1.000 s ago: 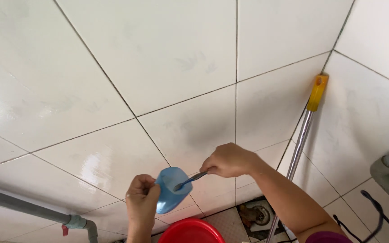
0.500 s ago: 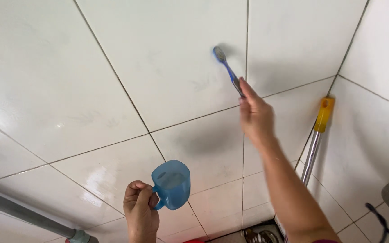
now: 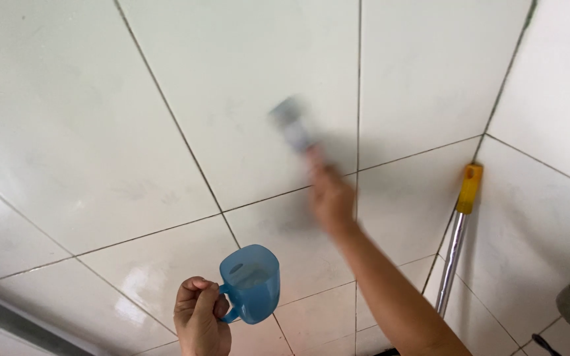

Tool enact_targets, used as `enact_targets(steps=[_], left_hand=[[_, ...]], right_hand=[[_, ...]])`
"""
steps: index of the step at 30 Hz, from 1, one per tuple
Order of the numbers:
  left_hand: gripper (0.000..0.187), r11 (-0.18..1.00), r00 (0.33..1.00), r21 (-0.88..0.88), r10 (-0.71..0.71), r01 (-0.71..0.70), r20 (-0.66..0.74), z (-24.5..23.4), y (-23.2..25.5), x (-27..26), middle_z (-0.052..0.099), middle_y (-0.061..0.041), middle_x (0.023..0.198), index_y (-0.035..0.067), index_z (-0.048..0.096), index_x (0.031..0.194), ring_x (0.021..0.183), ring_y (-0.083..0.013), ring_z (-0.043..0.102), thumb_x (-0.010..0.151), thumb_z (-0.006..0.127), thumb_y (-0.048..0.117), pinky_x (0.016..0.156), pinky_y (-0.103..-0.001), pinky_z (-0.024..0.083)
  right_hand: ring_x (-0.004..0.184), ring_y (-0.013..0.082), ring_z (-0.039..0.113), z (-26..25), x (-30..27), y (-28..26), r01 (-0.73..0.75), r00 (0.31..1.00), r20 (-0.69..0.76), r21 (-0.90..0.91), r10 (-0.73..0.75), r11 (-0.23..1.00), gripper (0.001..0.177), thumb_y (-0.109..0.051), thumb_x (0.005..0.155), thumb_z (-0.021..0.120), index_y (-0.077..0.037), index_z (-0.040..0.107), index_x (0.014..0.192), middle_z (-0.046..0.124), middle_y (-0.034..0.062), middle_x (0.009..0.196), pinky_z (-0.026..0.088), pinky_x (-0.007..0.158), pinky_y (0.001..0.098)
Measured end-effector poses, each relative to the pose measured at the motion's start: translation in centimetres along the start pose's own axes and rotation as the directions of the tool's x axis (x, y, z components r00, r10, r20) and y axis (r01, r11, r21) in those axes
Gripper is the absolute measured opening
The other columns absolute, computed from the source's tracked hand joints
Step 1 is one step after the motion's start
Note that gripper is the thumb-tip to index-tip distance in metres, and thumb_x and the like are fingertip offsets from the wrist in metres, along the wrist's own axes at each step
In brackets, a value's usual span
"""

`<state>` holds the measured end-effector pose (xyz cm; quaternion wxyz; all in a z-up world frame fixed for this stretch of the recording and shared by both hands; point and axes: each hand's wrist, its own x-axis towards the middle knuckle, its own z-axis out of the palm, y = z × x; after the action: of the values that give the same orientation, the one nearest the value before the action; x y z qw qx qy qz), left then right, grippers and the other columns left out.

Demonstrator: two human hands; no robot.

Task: Cleaning bathroom wall tiles using a toothbrush and soapy water.

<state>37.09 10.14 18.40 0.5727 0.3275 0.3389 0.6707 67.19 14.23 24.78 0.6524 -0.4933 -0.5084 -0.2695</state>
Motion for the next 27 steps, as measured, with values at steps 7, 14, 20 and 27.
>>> enact_targets(steps=[7, 14, 20, 27], left_hand=[[0.017, 0.998, 0.997, 0.069, 0.001, 0.004, -0.072, 0.1, 0.0, 0.5, 0.057, -0.007, 0.073, 0.008, 0.056, 0.088, 0.048, -0.011, 0.04, 0.09, 0.058, -0.009, 0.045, -0.027, 0.031], [0.018, 0.995, 0.997, 0.1, 0.003, 0.004, -0.071, 2.1, -0.6, 0.3, 0.052, -0.007, 0.068, 0.007, 0.056, 0.086, 0.047, -0.0103, 0.038, 0.089, 0.06, -0.01, 0.044, -0.027, 0.03], [0.019, 0.993, 0.999, 0.12, 0.025, -0.019, -0.046, 2.5, 0.5, -0.4, 0.056, -0.009, 0.069, 0.008, 0.056, 0.086, 0.048, -0.0102, 0.04, 0.087, 0.056, -0.011, 0.045, -0.027, 0.03], [0.017, 1.0, 1.0, 0.027, 0.015, -0.015, 0.003, 3.0, -0.2, -0.6, 0.051, -0.004, 0.069, 0.007, 0.056, 0.087, 0.049, -0.0097, 0.035, 0.089, 0.058, -0.01, 0.045, -0.027, 0.028]], right_hand=[[0.076, 0.0103, 0.065, -1.0, -2.4, 5.2, -0.09, 0.992, 0.082, -0.017, 0.092, 0.996, 0.052, -0.002, 0.1, 0.064, -0.026, 0.057, 0.146, 0.073, 0.0047, 0.102, 0.054, 0.06, 0.0264], [0.085, 0.014, 0.072, 0.3, -3.7, 2.9, -0.016, 0.971, 0.235, -0.08, 0.034, 0.997, 0.059, 0.002, 0.096, 0.064, -0.027, 0.056, 0.148, 0.074, 0.0059, 0.109, 0.063, 0.071, 0.0234], [0.069, 0.0121, 0.068, -2.9, 2.6, 5.2, -0.376, 0.92, 0.074, -0.098, 0.384, 0.921, 0.054, -0.004, 0.107, 0.061, -0.025, 0.049, 0.155, 0.077, 0.0037, 0.102, 0.058, 0.059, 0.0267], [0.058, 0.0154, 0.064, 0.2, 1.7, -3.4, 0.158, 0.812, 0.582, -0.135, -0.051, 0.978, 0.057, -0.011, 0.099, 0.067, -0.036, 0.056, 0.149, 0.07, 0.0039, 0.076, 0.054, 0.053, 0.0292]])
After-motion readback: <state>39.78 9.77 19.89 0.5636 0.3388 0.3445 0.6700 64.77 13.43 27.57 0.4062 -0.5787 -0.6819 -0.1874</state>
